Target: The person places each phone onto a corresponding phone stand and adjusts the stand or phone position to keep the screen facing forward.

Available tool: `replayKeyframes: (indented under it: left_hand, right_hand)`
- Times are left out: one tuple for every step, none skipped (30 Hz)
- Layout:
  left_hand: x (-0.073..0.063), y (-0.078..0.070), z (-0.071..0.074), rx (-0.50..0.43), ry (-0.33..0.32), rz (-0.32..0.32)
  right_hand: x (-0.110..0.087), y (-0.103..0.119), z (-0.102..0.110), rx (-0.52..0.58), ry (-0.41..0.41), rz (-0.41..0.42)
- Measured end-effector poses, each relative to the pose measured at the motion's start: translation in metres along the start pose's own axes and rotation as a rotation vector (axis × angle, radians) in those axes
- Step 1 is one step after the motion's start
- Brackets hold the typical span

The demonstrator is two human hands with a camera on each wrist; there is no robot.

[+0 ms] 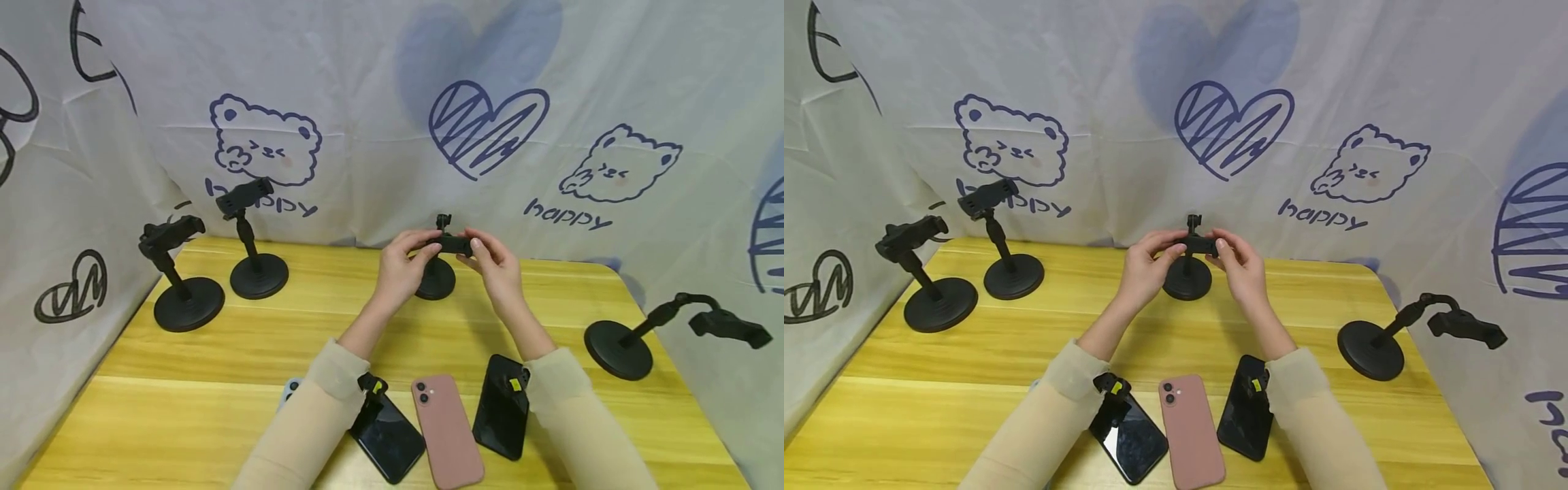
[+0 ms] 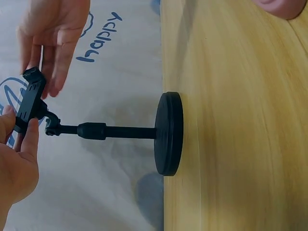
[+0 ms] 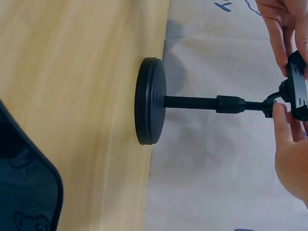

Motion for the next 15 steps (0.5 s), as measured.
replayKeyframes:
  left_hand:
    - [0.0001,0.0005,0.0002,0.001,-0.001,0.004]
    - [-0.0001,0.0009,0.0003,-0.004,-0.001,0.011]
    - [-0.0002,0.0015,0.0004,-0.009,-0.002,0.019]
    - [-0.0003,0.0020,0.0005,-0.012,-0.003,0.028]
    - [-0.0004,0.0025,0.0004,-0.017,-0.002,0.036]
    - [-0.0005,0.0027,0.0005,-0.021,-0.004,0.041]
    - [-0.0006,0.0028,0.0006,-0.024,-0.005,0.046]
    - [-0.0007,0.0028,0.0007,-0.027,-0.006,0.049]
    - [-0.0007,0.0030,0.0005,-0.030,-0.007,0.051]
    - [-0.0008,0.0029,0.0005,-0.033,-0.010,0.051]
    - [-0.0008,0.0028,0.0004,-0.036,-0.014,0.050]
    - [-0.0008,0.0027,0.0002,-0.037,-0.020,0.048]
    - [-0.0009,0.0030,-0.0002,-0.040,-0.027,0.048]
    - [-0.0011,0.0033,-0.0008,-0.044,-0.035,0.047]
    - [-0.0013,0.0035,-0.0015,-0.048,-0.044,0.046]
  right_hand:
    - [-0.0016,-0.0002,-0.0004,-0.012,0.000,0.020]
    - [-0.0029,-0.0007,-0.0007,-0.025,-0.002,0.039]
    - [-0.0041,-0.0012,-0.0012,-0.041,-0.005,0.055]
    - [-0.0052,-0.0016,-0.0017,-0.057,-0.009,0.067]
    - [-0.0061,-0.0018,-0.0021,-0.073,-0.014,0.076]
    - [-0.0067,-0.0018,-0.0027,-0.085,-0.020,0.079]
    - [-0.0073,-0.0017,-0.0032,-0.096,-0.026,0.081]
    - [-0.0076,-0.0015,-0.0036,-0.101,-0.033,0.081]
    - [-0.0079,-0.0012,-0.0041,-0.109,-0.040,0.078]
    - [-0.0080,-0.0007,-0.0046,-0.112,-0.045,0.075]
    - [-0.0081,-0.0003,-0.0050,-0.116,-0.051,0.072]
    - [-0.0082,0.0002,-0.0055,-0.119,-0.056,0.071]
    - [-0.0081,0.0004,-0.0058,-0.120,-0.060,0.072]
    - [-0.0080,0.0006,-0.0061,-0.121,-0.060,0.073]
    - [-0.0079,0.0008,-0.0065,-0.120,-0.061,0.074]
Point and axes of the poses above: each hand's wrist, its own x-axis towards the middle knuckle, its own z-axis out of the back of the hand, y = z × x, the point moved 1 cm from there along x, towards the middle knuckle, and after that the axes turned 6 degrees about x, right-handed, at the moved point
